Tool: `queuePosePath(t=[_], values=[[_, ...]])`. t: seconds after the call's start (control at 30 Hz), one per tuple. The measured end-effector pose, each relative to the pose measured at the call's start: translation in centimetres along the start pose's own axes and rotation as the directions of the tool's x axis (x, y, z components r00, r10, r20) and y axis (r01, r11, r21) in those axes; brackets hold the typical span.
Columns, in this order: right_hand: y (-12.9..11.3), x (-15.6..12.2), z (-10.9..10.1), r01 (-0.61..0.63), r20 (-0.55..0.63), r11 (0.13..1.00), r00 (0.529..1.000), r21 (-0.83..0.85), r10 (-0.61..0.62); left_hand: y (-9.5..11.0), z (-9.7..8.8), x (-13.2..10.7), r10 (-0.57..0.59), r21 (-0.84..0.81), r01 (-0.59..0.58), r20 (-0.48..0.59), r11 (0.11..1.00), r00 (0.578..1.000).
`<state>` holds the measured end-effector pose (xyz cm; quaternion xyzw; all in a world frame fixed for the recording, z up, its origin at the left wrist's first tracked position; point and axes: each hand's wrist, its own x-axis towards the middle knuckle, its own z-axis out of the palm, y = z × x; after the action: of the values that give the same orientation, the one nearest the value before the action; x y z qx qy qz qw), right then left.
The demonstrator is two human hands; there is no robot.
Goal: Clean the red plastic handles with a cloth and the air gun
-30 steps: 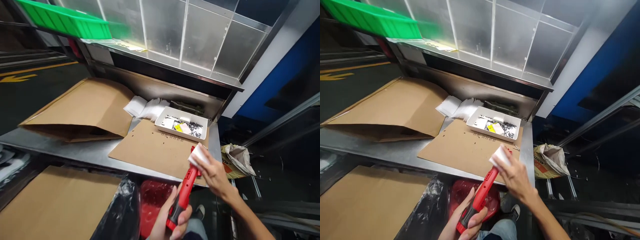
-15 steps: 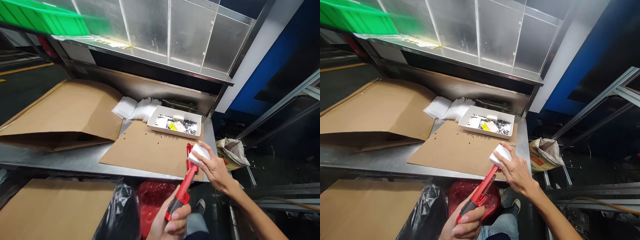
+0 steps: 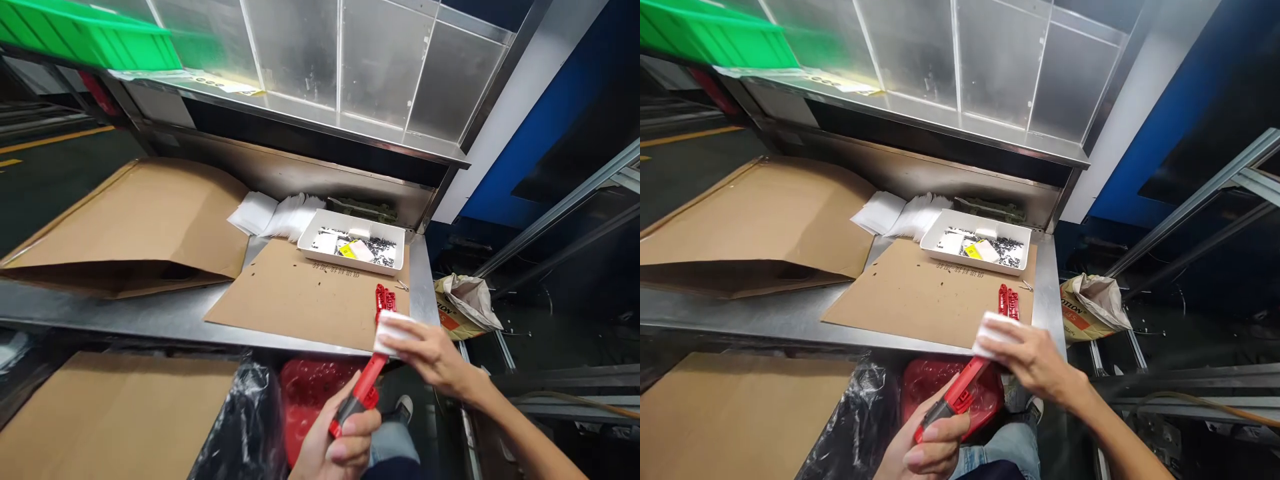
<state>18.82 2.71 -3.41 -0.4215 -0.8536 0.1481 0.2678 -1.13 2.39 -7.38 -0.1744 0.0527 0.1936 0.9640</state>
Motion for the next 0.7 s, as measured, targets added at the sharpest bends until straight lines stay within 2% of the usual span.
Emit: queuePosePath(t=[0.07,0.17,0.23,0.33,0.43,0.5,0.57,0.63,0.7], values=[[-0.3,-0.5,0.0,-0.010,-0.011,0.999,1.000,-0.032,0.009,-0.1,0.0,0.0,-0.034,-0.034,0.034,0.001,0.999,0.999],[-0.5,-1.0,-0.3,0.088,0.089,0.995,0.992,-0.044,-0.084,0.0,-0.1,0.1,-0.068,-0.050,0.068,-0.006,0.996,0.998],[-0.5,-1.2,-0.6,0.071,0.115,0.993,0.992,-0.092,-0.061,0.1,-0.2,0.2,-0.077,-0.034,0.076,-0.006,0.997,0.997],[-0.5,-1.4,-0.7,0.067,0.046,0.988,0.997,-0.139,-0.061,0.2,-0.5,0.2,-0.092,0.040,0.092,-0.007,0.995,0.996],[-0.9,-1.4,-0.3,0.116,0.070,0.986,0.992,-0.122,-0.108,0.3,-0.7,0.2,-0.063,0.092,0.064,-0.022,0.994,0.998],[-1.2,-1.3,0.0,0.064,0.080,0.985,0.995,-0.161,-0.052,0.3,-0.8,0.3,-0.047,0.109,0.050,-0.029,0.993,0.998],[-1.3,-1.2,0.3,0.014,0.033,0.981,0.999,-0.195,-0.008,0.3,-0.8,0.3,-0.043,0.133,0.047,-0.035,0.990,0.998],[-1.4,-1.0,0.5,0.033,-0.006,0.981,0.999,-0.189,-0.035,0.4,-0.8,0.3,-0.026,0.138,0.031,-0.040,0.990,0.999],[-1.5,-0.8,0.8,0.063,0.009,0.979,0.998,-0.193,-0.062,0.4,-0.7,0.4,0.003,0.133,0.002,-0.041,0.991,0.999]])
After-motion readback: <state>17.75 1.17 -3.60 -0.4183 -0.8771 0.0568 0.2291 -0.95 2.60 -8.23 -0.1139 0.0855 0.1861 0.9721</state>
